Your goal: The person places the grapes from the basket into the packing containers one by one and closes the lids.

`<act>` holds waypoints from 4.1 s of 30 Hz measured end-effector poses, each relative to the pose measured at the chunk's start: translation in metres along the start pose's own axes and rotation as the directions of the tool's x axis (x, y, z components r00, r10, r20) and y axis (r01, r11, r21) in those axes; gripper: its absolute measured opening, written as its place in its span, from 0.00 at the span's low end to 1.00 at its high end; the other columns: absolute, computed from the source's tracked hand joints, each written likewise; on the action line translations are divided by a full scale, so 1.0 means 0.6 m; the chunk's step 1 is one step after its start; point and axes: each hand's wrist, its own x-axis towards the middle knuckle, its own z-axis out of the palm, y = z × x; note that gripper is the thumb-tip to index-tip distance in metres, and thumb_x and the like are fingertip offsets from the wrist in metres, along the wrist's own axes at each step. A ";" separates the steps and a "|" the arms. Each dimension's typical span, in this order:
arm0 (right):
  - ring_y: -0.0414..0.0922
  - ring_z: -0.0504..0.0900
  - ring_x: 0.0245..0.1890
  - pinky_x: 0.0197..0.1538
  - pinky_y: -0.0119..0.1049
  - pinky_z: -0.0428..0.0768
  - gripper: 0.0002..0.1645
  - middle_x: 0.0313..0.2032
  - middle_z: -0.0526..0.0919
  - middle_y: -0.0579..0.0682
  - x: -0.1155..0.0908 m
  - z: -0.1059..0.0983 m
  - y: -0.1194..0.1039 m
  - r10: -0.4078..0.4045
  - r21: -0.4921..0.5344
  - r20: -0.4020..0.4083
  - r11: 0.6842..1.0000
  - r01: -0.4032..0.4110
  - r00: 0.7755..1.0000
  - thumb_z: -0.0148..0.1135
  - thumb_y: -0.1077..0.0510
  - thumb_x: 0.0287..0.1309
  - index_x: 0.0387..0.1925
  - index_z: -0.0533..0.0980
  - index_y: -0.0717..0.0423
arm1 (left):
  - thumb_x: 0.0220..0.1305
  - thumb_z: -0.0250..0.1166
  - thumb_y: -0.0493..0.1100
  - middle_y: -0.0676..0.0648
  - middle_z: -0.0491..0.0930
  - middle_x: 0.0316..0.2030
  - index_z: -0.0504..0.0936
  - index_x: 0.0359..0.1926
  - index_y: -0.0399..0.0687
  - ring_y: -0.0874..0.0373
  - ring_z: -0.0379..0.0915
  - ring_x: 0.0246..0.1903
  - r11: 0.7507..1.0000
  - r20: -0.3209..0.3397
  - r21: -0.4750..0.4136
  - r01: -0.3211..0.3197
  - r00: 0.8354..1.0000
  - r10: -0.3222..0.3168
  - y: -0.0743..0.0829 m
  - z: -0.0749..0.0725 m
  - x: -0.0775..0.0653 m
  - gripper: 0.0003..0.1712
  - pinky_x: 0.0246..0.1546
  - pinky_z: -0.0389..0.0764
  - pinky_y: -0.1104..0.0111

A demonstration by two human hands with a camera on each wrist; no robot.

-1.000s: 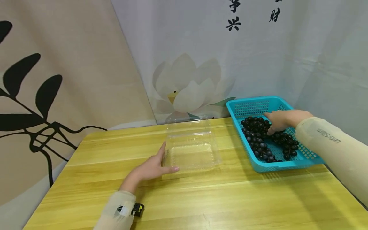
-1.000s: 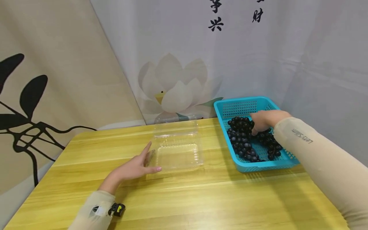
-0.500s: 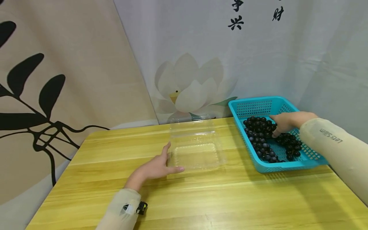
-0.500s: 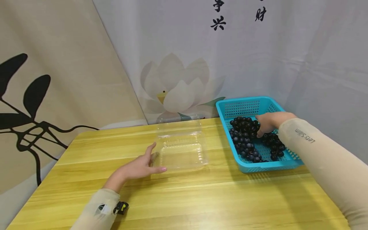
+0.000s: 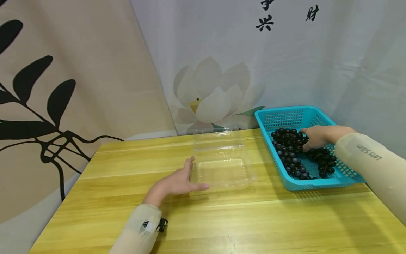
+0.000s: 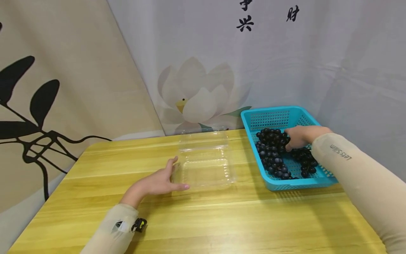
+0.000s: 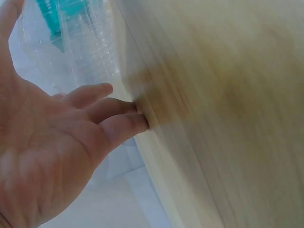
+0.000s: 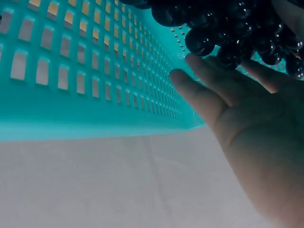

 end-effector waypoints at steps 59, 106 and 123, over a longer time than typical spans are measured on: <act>0.80 0.70 0.66 0.62 0.70 0.79 0.45 0.66 0.72 0.82 -0.001 0.008 0.016 -0.111 -0.020 -0.102 0.994 0.110 0.989 0.67 0.53 0.71 0.73 0.60 0.82 | 0.59 0.72 0.76 0.35 0.45 0.85 0.31 0.87 0.49 0.38 0.52 0.83 0.999 -0.012 -0.003 -0.033 0.999 0.033 0.013 0.005 -0.003 0.78 0.83 0.60 0.46; 0.48 0.82 0.22 0.33 0.46 0.87 0.36 0.69 0.61 0.88 -0.047 -0.104 0.009 -0.177 0.095 -0.087 0.978 0.185 0.980 0.62 0.56 0.72 0.75 0.65 0.67 | 0.58 0.72 0.77 0.34 0.51 0.84 0.28 0.87 0.57 0.35 0.56 0.81 1.000 0.001 -0.007 -0.025 1.000 0.025 0.009 0.006 0.000 0.78 0.81 0.63 0.42; 0.47 0.83 0.23 0.34 0.42 0.84 0.37 0.69 0.65 0.86 -0.067 -0.151 -0.014 -0.187 0.015 -0.066 0.982 0.189 0.980 0.61 0.55 0.74 0.77 0.63 0.66 | 0.58 0.72 0.77 0.33 0.51 0.84 0.27 0.87 0.57 0.35 0.56 0.81 0.999 0.008 -0.011 -0.030 1.000 0.030 0.010 0.007 0.000 0.78 0.81 0.63 0.42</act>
